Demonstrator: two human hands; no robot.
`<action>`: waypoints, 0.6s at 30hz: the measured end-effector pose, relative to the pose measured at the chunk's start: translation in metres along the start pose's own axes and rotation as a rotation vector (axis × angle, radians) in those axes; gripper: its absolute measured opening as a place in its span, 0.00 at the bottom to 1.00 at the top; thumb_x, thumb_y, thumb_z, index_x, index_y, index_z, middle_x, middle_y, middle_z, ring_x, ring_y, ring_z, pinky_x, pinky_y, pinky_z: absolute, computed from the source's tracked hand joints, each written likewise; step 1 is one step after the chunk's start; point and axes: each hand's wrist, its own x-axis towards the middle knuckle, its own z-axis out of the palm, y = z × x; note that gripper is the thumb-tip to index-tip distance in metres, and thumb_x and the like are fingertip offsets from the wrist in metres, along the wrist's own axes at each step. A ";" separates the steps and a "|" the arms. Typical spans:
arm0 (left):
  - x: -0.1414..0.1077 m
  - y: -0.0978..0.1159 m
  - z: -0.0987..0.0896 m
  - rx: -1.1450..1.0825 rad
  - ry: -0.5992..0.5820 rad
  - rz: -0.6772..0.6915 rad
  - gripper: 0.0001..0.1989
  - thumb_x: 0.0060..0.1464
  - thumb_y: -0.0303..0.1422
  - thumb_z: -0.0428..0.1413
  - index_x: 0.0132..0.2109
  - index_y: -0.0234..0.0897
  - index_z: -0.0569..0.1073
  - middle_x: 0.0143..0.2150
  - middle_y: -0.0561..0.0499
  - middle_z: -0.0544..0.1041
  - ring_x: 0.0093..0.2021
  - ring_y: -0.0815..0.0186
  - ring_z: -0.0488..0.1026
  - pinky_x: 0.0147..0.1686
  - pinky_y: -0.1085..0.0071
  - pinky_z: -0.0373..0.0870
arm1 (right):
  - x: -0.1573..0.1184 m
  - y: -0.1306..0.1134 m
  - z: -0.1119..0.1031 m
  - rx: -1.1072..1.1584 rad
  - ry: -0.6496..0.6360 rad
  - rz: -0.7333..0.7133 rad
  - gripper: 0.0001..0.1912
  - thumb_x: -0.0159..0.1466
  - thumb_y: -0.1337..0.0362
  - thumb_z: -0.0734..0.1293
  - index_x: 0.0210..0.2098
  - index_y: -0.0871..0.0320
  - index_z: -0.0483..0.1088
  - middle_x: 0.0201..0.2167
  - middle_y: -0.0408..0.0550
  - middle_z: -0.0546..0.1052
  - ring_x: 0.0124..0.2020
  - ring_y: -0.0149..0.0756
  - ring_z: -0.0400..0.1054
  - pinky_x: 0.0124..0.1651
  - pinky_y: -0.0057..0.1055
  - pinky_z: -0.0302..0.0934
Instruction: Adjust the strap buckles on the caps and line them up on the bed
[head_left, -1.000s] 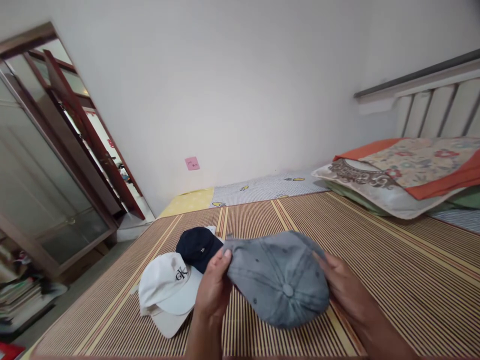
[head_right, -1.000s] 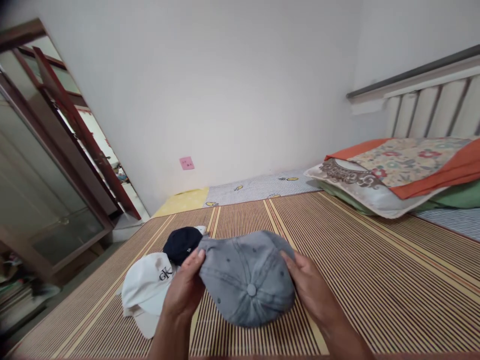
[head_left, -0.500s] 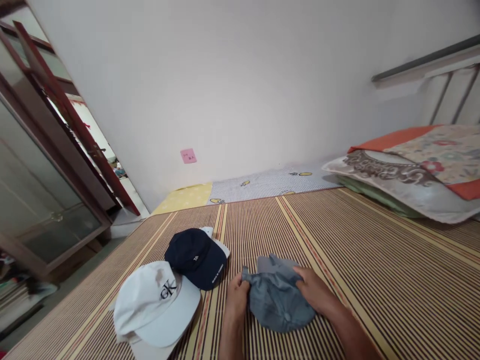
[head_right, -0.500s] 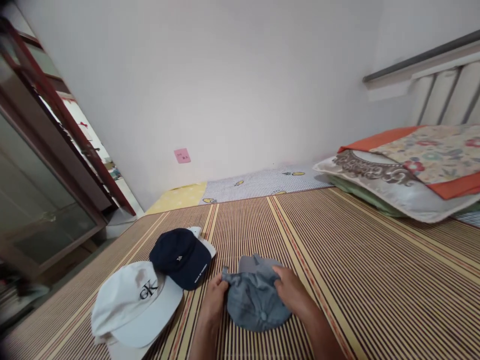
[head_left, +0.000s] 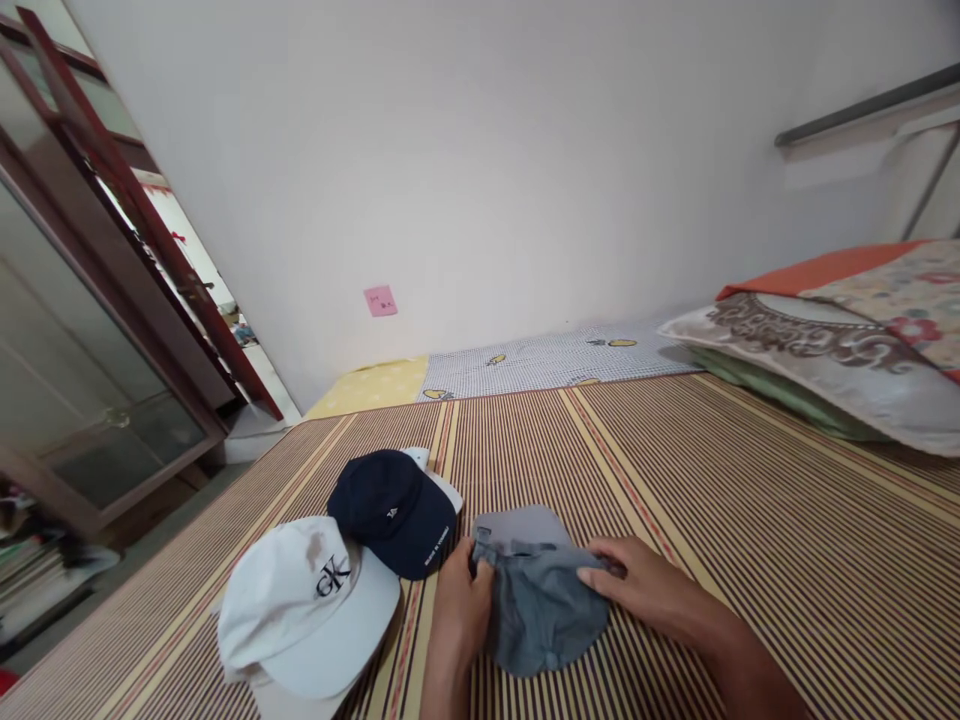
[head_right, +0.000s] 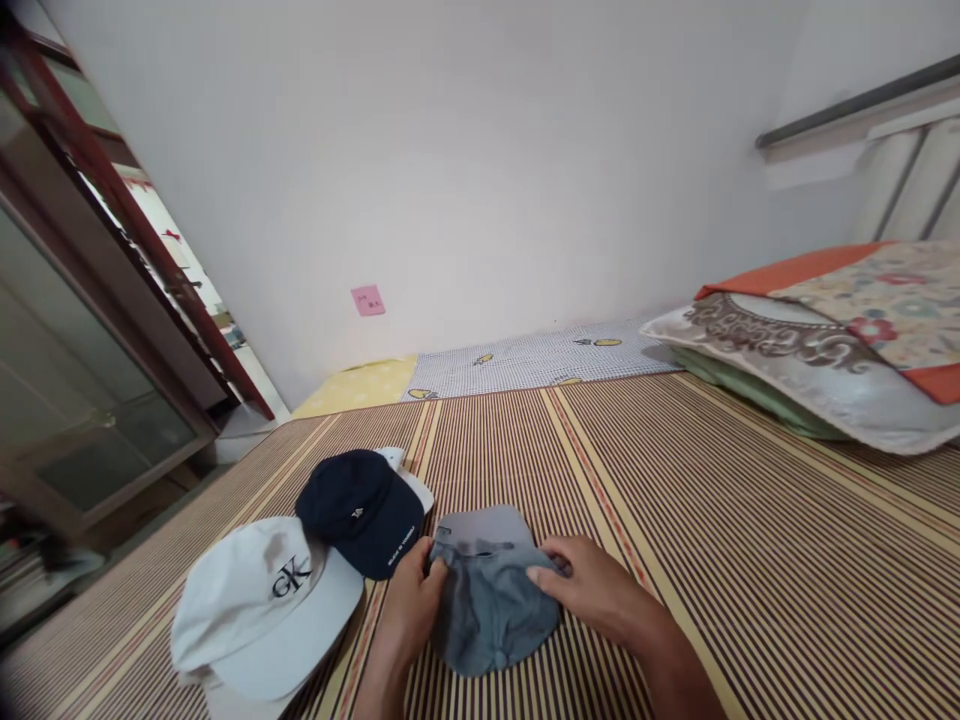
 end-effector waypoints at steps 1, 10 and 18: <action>-0.001 -0.002 0.003 -0.021 -0.052 -0.008 0.04 0.54 0.33 0.58 0.33 0.39 0.77 0.31 0.49 0.77 0.36 0.57 0.72 0.39 0.67 0.64 | -0.001 -0.001 0.001 -0.002 0.000 0.013 0.12 0.63 0.56 0.68 0.33 0.56 0.80 0.34 0.51 0.82 0.37 0.44 0.75 0.38 0.32 0.63; -0.010 0.008 0.014 -0.394 -0.346 -0.085 0.17 0.59 0.48 0.61 0.37 0.36 0.78 0.33 0.52 0.75 0.35 0.65 0.68 0.37 0.71 0.63 | 0.019 0.014 0.030 -0.029 0.072 0.071 0.14 0.62 0.55 0.70 0.40 0.58 0.80 0.31 0.49 0.80 0.35 0.42 0.75 0.36 0.33 0.62; -0.016 0.019 0.012 -0.585 -0.359 -0.170 0.19 0.56 0.48 0.66 0.38 0.34 0.79 0.30 0.53 0.75 0.30 0.71 0.67 0.32 0.76 0.61 | 0.007 -0.010 0.016 0.662 0.113 -0.164 0.13 0.59 0.59 0.74 0.42 0.54 0.72 0.38 0.47 0.81 0.39 0.39 0.77 0.45 0.36 0.67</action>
